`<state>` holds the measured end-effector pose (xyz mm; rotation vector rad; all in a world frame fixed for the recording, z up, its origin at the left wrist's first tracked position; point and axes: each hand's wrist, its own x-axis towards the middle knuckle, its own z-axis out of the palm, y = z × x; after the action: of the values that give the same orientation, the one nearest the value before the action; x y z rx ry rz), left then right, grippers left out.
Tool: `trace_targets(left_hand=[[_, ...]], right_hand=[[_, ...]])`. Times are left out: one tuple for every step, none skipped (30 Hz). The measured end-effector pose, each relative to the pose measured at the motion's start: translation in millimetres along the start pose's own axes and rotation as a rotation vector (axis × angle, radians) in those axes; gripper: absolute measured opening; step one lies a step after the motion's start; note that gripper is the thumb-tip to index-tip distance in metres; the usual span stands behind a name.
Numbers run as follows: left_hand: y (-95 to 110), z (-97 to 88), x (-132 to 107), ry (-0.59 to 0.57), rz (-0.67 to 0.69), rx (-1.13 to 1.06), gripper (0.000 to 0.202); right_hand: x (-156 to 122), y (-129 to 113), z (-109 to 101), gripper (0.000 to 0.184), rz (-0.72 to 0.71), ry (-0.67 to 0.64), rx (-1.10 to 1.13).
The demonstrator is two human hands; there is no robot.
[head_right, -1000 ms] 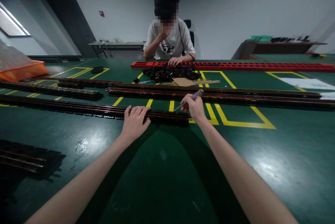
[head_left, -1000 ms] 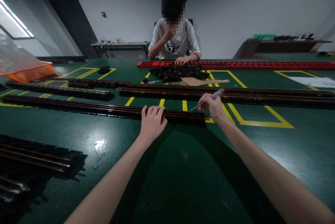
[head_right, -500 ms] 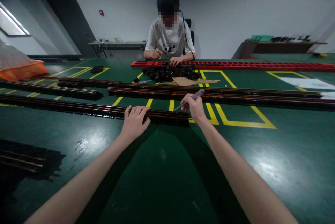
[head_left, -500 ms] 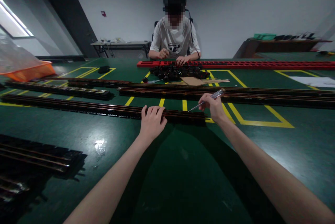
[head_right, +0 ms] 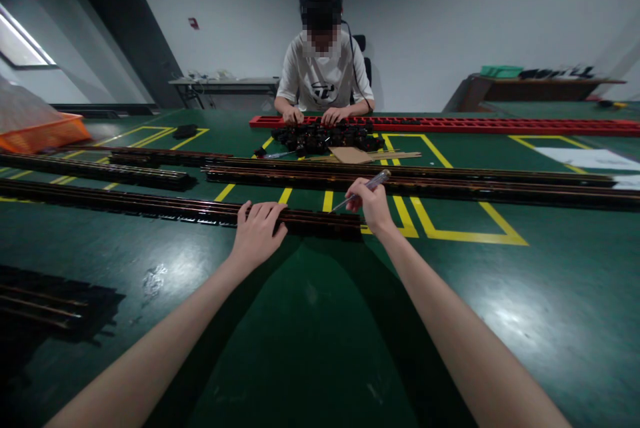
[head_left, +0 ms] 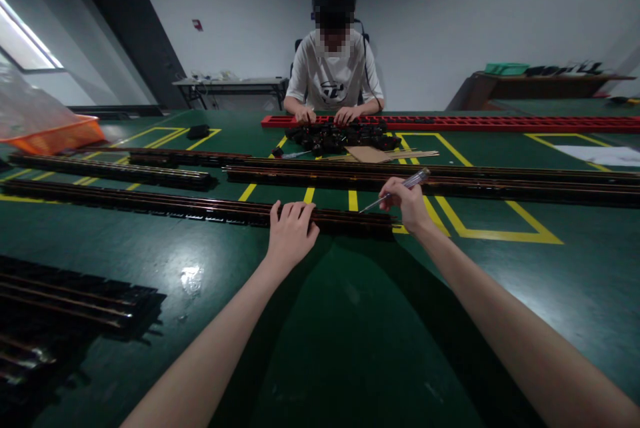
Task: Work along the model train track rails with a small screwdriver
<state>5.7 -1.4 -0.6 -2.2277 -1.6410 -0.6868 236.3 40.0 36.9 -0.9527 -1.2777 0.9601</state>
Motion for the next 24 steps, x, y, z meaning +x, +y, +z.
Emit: trace_targets(left_hand=[[0.0,-0.1,-0.1,0.0,-0.002,0.003,0.033],[0.0,-0.1,-0.2,0.001,-0.004,0.006,0.034],[0.0,-0.1,-0.3,0.003,-0.006,0.008,0.034],[-0.1,0.1,-0.5,0.006,-0.008,0.01,0.034],[-0.2,0.3,-0.7,0.007,-0.009,0.01,0.034],[-0.4,0.6,-0.9,0.009,-0.01,0.01,0.034],[-0.5,0.9,-1.1,0.01,-0.01,0.011,0.034],[-0.7,1.2,-1.2,0.01,-0.011,0.013,0.034],[-0.7,1.3,-1.3,0.009,-0.011,0.016,0.035],[-0.7,1.3,-1.4,0.007,-0.011,0.02,0.035],[-0.5,1.0,-1.4,0.003,-0.008,0.024,0.035],[-0.2,0.6,-1.3,0.0,-0.005,0.026,0.035],[0.1,-0.1,-1.3,-0.004,-0.002,0.027,0.036],[0.5,-1.0,-1.1,-0.008,-0.002,0.027,0.037],[0.8,-1.8,-0.9,-0.012,-0.004,0.028,0.038],[1.1,-2.6,-0.7,-0.018,-0.009,0.028,0.039],[1.1,-3.3,-0.4,-0.026,-0.014,0.027,0.04],[0.9,-3.6,-0.1,-0.035,-0.018,0.023,0.041],[0.5,-3.7,0.2,-0.046,-0.018,0.015,0.042],[-0.1,-3.6,0.5,-0.06,-0.013,0.001,0.043],[-0.9,-3.3,0.8,-0.075,-0.006,-0.018,0.044],[-1.8,-2.9,1.0,-0.089,0.001,-0.038,0.045],[-2.6,-2.6,1.1,-0.1,0.005,-0.057,0.046],[-3.4,-2.4,1.3,-0.107,0.007,-0.075,0.047]], right_hand=[[-0.1,0.1,0.3,0.014,-0.001,-0.004,0.003],[-0.2,0.0,0.7,0.014,0.0,-0.008,0.005],[-0.4,-0.3,1.3,0.013,0.001,-0.014,0.004],[-0.7,-0.8,2.0,0.013,0.004,-0.021,-0.001],[-1.1,-1.3,2.7,0.013,0.007,-0.027,-0.009],[-1.4,-2.0,3.6,0.014,0.01,-0.032,-0.018],[-1.8,-2.6,4.4,0.014,0.013,-0.038,-0.025],[-2.1,-3.0,5.1,0.015,0.015,-0.044,-0.028],[-2.3,-3.3,5.8,0.015,0.017,-0.052,-0.026],[-2.4,-3.5,6.3,0.015,0.018,-0.06,-0.022],[-2.4,-3.4,6.6,0.014,0.019,-0.068,-0.018],[-2.4,-3.2,6.7,0.014,0.02,-0.072,-0.014],[-2.2,-2.9,6.7,0.014,0.02,-0.073,-0.01],[-1.9,-2.5,6.4,0.014,0.019,-0.074,-0.006],[-1.6,-2.1,6.0,0.013,0.017,-0.074,-0.001],[-1.3,-1.6,5.4,0.013,0.016,-0.075,0.004],[-1.1,-1.3,4.7,0.013,0.015,-0.077,0.008],[-0.9,-1.0,4.1,0.013,0.014,-0.079,0.01],[-0.9,-0.8,3.5,0.014,0.015,-0.081,0.01],[-0.9,-0.9,3.0,0.014,0.016,-0.081,0.008],[-1.0,-1.0,2.8,0.014,0.016,-0.08,0.007],[-1.2,-1.3,2.6,0.014,0.016,-0.08,0.006],[-1.4,-1.7,2.7,0.015,0.017,-0.081,0.005],[-1.7,-2.1,2.7,0.015,0.017,-0.081,0.005]])
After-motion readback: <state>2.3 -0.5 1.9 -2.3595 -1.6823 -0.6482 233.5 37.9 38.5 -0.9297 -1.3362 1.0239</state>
